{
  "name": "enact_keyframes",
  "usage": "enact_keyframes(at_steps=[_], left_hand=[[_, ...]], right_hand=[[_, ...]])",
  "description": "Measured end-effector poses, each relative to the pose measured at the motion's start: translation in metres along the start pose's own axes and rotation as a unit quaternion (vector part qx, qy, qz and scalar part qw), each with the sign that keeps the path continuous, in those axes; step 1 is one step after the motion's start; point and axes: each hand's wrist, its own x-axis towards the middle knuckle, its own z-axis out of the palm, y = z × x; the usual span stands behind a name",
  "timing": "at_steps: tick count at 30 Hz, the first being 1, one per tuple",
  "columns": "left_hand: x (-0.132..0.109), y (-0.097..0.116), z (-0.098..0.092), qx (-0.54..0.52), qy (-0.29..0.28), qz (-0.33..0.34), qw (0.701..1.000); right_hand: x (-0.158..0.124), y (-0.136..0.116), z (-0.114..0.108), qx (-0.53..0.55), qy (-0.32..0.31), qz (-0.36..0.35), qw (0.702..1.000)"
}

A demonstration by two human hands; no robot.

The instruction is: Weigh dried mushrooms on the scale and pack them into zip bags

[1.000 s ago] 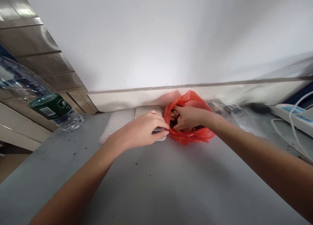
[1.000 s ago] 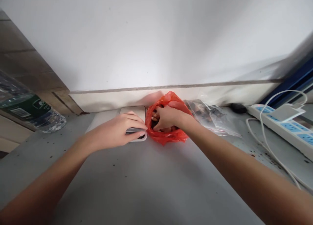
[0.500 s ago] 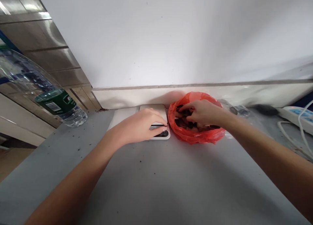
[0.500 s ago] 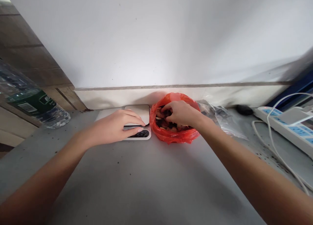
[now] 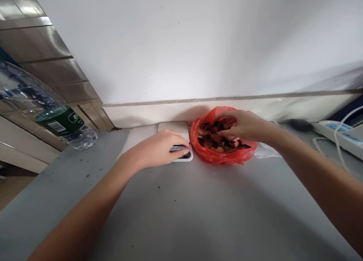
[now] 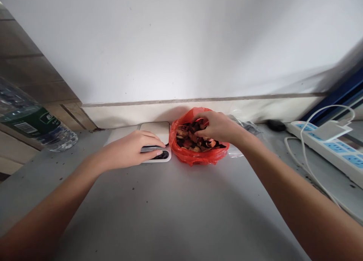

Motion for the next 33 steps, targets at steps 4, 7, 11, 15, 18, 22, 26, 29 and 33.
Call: enact_keyframes(at_steps=[4,7,11,15,18,22,26,29,33], left_hand=[[0.000,0.001,0.000,0.003,0.000,0.006,1.000],[0.000,0.000,0.000,0.005,0.000,0.006,1.000],[-0.001,-0.001,0.000,0.008,-0.003,-0.002,1.000],[-0.003,-0.005,-0.001,0.005,-0.006,-0.012,1.000],[-0.006,-0.009,-0.005,0.024,-0.001,-0.031,0.999],[-0.011,-0.015,-0.020,0.026,0.024,-0.094,0.995],[-0.019,-0.026,-0.039,0.021,0.014,-0.161,0.987],[-0.025,-0.038,-0.046,0.022,-0.001,-0.202,0.979],[-0.028,-0.050,-0.043,0.025,-0.026,-0.220,0.975]], right_hand=[[-0.003,-0.002,-0.002,0.014,0.007,0.036,0.999],[-0.003,0.000,-0.002,0.037,0.002,0.041,0.998],[-0.007,0.000,-0.004,0.092,0.016,0.042,0.995],[-0.011,-0.004,-0.011,0.176,0.012,0.058,0.983],[-0.013,-0.008,-0.019,0.231,-0.004,0.047,0.972],[-0.011,-0.024,-0.026,0.269,-0.014,-0.001,0.963],[-0.002,-0.061,-0.020,0.249,-0.056,-0.041,0.966],[0.013,-0.090,-0.005,0.220,-0.103,-0.041,0.969],[0.038,-0.113,0.020,0.136,-0.118,-0.017,0.983]])
